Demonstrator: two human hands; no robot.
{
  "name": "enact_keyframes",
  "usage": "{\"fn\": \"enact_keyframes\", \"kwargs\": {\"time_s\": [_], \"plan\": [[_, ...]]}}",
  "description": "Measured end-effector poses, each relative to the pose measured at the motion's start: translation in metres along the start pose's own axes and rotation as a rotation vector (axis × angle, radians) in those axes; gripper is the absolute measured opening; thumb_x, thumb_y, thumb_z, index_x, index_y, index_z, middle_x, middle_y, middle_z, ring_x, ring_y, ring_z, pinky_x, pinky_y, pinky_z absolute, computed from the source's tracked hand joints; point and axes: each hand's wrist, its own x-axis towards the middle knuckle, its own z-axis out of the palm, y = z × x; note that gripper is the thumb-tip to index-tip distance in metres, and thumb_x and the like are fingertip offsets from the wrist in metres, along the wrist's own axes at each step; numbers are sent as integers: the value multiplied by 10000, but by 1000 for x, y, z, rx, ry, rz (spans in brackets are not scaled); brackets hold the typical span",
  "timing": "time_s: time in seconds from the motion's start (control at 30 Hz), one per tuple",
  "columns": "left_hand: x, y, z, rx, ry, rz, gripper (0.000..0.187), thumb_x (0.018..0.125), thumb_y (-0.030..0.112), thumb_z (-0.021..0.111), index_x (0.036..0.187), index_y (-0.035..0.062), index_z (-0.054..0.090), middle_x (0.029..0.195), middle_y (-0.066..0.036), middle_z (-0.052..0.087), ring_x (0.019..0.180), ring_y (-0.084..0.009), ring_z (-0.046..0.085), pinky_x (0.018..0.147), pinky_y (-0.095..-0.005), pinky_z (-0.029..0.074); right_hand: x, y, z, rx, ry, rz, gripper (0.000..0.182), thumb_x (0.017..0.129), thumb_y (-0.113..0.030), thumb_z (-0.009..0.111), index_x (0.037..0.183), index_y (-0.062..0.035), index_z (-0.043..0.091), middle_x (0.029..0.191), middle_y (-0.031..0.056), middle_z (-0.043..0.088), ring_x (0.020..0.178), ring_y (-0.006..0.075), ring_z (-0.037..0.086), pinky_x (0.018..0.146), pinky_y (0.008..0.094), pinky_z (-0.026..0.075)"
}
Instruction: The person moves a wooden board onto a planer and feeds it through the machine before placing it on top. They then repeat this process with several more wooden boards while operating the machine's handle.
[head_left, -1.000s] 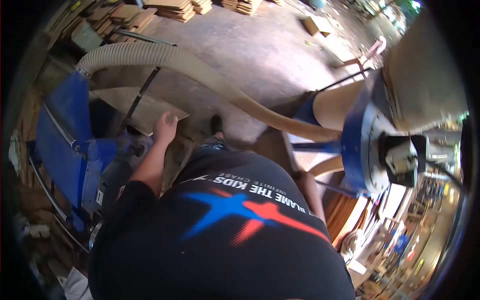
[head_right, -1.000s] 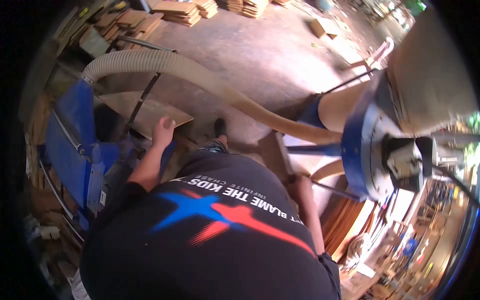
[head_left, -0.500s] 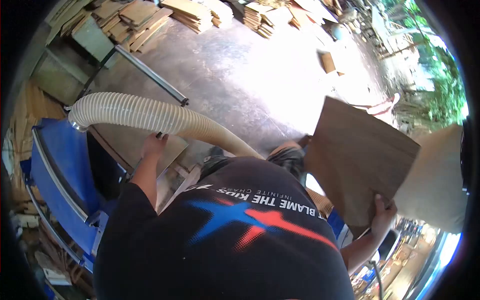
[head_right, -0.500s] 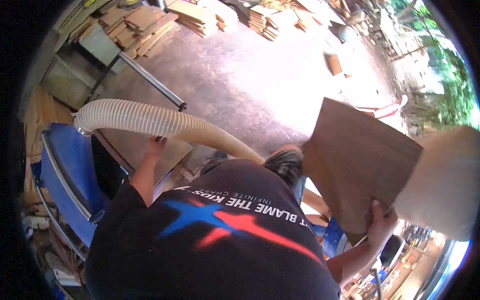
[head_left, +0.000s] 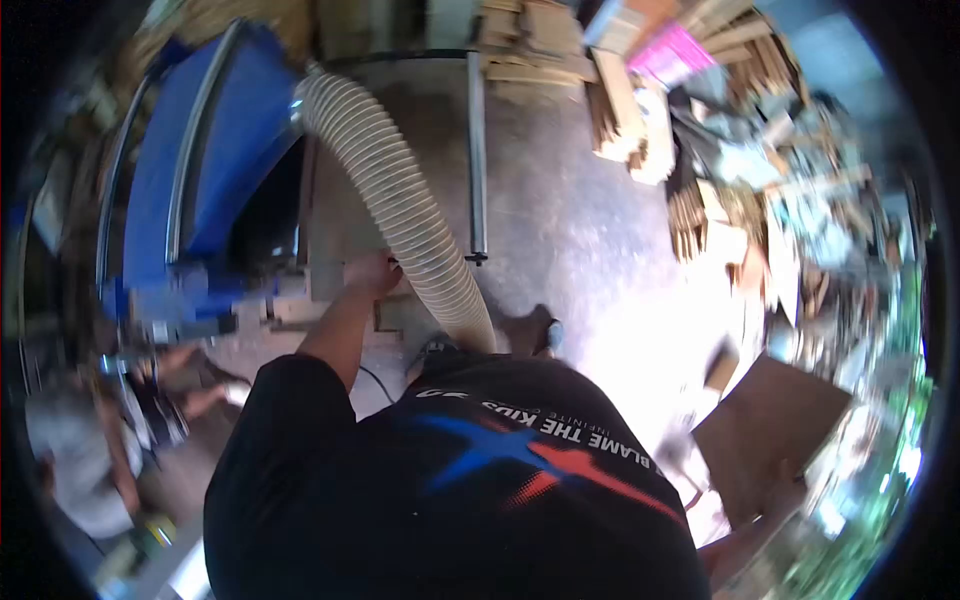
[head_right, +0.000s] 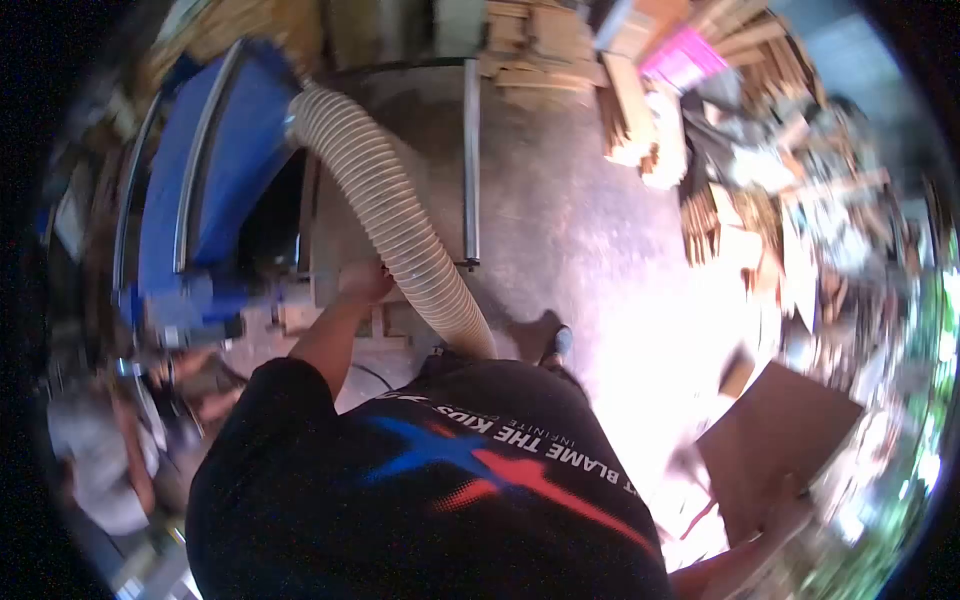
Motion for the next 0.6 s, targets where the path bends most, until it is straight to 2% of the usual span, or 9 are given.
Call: {"fn": "enact_keyframes", "kwargs": {"time_s": [0.1, 0.13, 0.2, 0.23, 0.3, 0.37, 0.43, 0.53, 0.6], "plan": [[1, -10, 41, 74, 345, 70, 398, 875, 415, 647, 1178, 162, 697, 1142, -145, 709, 1108, -342, 660, 979, -442, 517, 149, 57, 152, 164, -245, -388, 429, 914, -336, 692, 963, 90, 714, 875, 217, 724, 773, 357, 676, 701, 464, 529], [-6, -9, 51, 136, 508, 109, 395, 874, 384, 653, 1191, 151, 688, 1143, -153, 704, 1117, -355, 653, 988, -441, 511, 208, 87, 216, -103, -267, -627, 376, 904, -304, 703, 953, 67, 733, 879, 191, 741, 783, 329, 707, 675, 459, 540], [-36, 19, 68, -163, 650, -97, 417, 876, 338, 653, 1237, 129, 656, 1169, -167, 689, 1174, -380, 614, 1019, -456, 490, 294, 107, 343, 63, -458, -578, 389, 832, -312, 761, 1003, 38, 750, 887, 151, 752, 841, 275, 717, 793, 405, 578], [-57, 39, 74, -299, 708, -175, 430, 877, 315, 653, 1259, 118, 640, 1181, -174, 682, 1202, -392, 594, 1034, -464, 480, 277, 71, 368, 326, -497, -323, 354, 789, -328, 783, 981, -30, 783, 902, 151, 761, 822, 275, 721, 753, 421, 575], [-89, 68, 108, -697, 515, -403, 483, 869, 277, 687, 1294, 57, 622, 1313, -223, 614, 1227, -410, 575, 1039, -471, 466, 248, -3, 368, 117, -629, -245, 427, 749, -295, 752, 983, 61, 729, 896, 157, 741, 834, 257, 698, 748, 412, 559], [-114, 82, 159, -277, 325, -525, 532, 869, 292, 706, 1343, 77, 596, 1303, -211, 631, 1211, -393, 597, 1046, -457, 466, 268, 32, 484, 320, -718, -223, 462, 755, -311, 765, 994, 81, 706, 908, 168, 725, 767, 220, 669, 679, 392, 552], [-140, 110, 169, -218, 142, -428, 574, 870, 341, 706, 1375, 101, 579, 1297, -199, 643, 1188, -364, 622, 1030, -452, 479, 265, 56, 569, 354, -747, -239, 441, 783, -340, 755, 932, 73, 712, 927, 200, 738, 806, 286, 715, 697, 435, 569], [-142, 134, 171, -459, 320, -534, 483, 883, 345, 671, 1291, 87, 642, 1231, -207, 670, 1141, -375, 639, 995, -467, 493, 257, 21, 565, 297, -828, -202, 444, 785, -345, 755, 940, 69, 713, 935, 200, 738, 811, 288, 716, 706, 435, 568], [-128, 149, 138, -323, 350, -385, 377, 896, 330, 634, 1131, 44, 706, 1110, -221, 701, 1057, -395, 660, 935, -488, 511, 267, -2, 566, 283, -855, -219, 447, 786, -348, 755, 946, 67, 714, 939, 201, 739, 815, 289, 716, 711, 435, 568]]}}
